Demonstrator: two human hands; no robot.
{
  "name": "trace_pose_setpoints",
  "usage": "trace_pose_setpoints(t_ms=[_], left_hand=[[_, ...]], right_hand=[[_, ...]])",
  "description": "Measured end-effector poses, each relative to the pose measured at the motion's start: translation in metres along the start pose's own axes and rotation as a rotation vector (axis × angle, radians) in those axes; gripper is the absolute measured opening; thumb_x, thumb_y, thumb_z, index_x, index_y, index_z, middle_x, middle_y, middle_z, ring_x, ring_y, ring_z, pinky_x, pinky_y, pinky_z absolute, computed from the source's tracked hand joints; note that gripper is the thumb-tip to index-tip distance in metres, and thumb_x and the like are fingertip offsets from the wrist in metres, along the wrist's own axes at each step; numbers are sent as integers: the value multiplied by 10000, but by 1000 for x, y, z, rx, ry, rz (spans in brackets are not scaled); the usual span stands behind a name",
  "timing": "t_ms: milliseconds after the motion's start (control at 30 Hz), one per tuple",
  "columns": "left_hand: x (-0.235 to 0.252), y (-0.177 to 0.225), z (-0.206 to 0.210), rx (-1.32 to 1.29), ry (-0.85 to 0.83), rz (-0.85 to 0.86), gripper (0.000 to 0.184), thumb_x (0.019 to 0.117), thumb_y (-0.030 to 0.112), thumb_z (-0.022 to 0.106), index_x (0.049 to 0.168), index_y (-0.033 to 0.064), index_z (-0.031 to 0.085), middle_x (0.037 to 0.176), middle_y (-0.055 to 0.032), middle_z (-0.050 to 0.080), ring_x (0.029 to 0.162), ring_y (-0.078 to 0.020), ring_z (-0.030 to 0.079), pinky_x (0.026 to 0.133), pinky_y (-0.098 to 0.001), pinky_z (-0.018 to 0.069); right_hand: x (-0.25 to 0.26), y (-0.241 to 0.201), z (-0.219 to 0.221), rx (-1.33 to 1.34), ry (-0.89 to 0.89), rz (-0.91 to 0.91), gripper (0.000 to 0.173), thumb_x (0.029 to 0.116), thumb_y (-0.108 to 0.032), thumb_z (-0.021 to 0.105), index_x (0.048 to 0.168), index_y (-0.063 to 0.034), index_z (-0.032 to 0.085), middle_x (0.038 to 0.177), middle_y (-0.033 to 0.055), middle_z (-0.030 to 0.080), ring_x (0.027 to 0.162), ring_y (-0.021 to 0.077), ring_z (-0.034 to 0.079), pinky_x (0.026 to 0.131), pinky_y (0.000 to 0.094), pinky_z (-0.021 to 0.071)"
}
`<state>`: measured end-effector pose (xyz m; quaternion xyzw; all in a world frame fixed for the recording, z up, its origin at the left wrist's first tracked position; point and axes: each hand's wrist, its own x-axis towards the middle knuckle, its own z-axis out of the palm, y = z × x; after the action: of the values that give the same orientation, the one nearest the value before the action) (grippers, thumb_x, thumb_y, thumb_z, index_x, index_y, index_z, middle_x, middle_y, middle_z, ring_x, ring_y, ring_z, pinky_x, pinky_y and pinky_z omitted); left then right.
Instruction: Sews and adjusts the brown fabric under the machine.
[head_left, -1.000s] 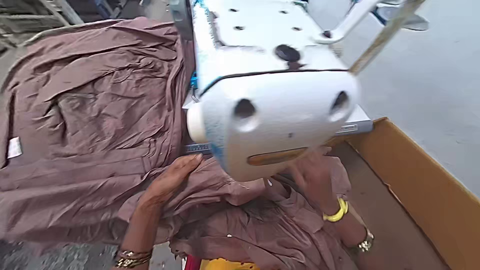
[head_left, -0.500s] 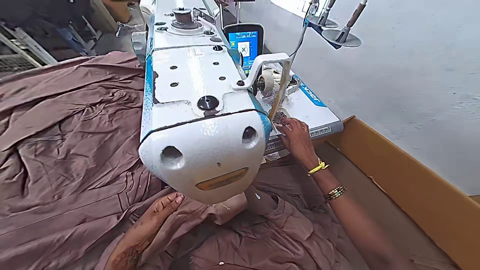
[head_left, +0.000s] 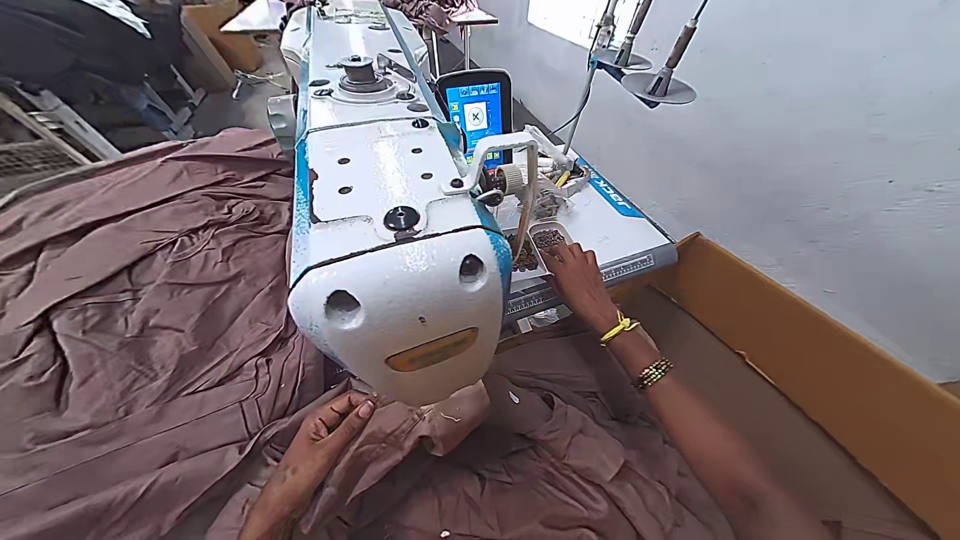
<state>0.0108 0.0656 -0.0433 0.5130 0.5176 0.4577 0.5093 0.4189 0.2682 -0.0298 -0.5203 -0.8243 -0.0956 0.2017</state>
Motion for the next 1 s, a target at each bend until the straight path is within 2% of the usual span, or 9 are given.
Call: trace_pose_setpoints(t_ms=[200,267,333,433,600,667,800,900,1000], left_hand=[[-8,4,8,9,133,48,147,977,188,582,898,195,705,699,147,626,582,64,545,542,-107,453],[-23,11,28,43,189,226,158,1008,229,578,927,199,710,785,160,665,694,79,594,652,-108,500],[-53,27,57,209,-72,422,252,1024,283,560,894,128,711,820,83,701,778,50,645,747,-150,538],[-67,49,93,341,-601,536,271,1046,201,560,943,28,741,791,-111,703,715,-182,673,680,-338,547],[-42,51,108,700,-355,499,270,1039,297,555,981,101,731,794,-65,702,687,-208,689,625,-375,572],[-40,57,108,717,-246,512,266,1040,310,548,986,122,728,812,-49,703,700,-187,684,624,-351,566],[-33,58,90,467,-113,534,291,1054,309,546,1016,100,745,884,-25,710,833,-69,652,779,-230,533],[-13,50,80,195,-32,331,207,1025,285,607,1050,98,691,905,76,680,817,40,616,755,-157,522],[1,50,85,-98,82,151,164,975,72,562,1130,102,516,815,115,571,718,22,581,661,-162,510]], right_hand=[[-18,16,-3,267,202,-7,139,961,-128,675,1007,-27,759,1022,179,722,1009,390,666,871,539,526],[-19,6,-19,432,179,54,119,945,-87,687,976,10,749,979,178,716,942,337,664,848,485,532],[-21,-28,-44,534,172,56,114,925,-59,668,961,28,731,915,158,707,820,247,672,756,411,545],[-36,-101,-74,612,189,-170,116,908,-110,665,931,-25,740,913,95,747,849,159,715,768,327,595],[-46,-176,-68,278,385,-449,167,864,-195,701,731,-94,700,795,80,735,773,209,712,673,300,556],[-47,-174,-76,443,275,-403,125,863,-189,699,794,-87,722,869,75,759,850,186,726,737,286,572],[-72,-159,-86,1040,-238,-380,282,1054,-416,538,1038,-138,583,981,4,676,1017,94,633,944,328,468],[-79,-156,-71,1037,-138,-159,270,1015,-382,621,1009,-113,595,899,-14,650,905,62,598,928,342,447],[-67,-148,-60,1062,-91,63,189,979,-267,619,995,-81,586,844,-84,605,811,-59,551,786,194,461]])
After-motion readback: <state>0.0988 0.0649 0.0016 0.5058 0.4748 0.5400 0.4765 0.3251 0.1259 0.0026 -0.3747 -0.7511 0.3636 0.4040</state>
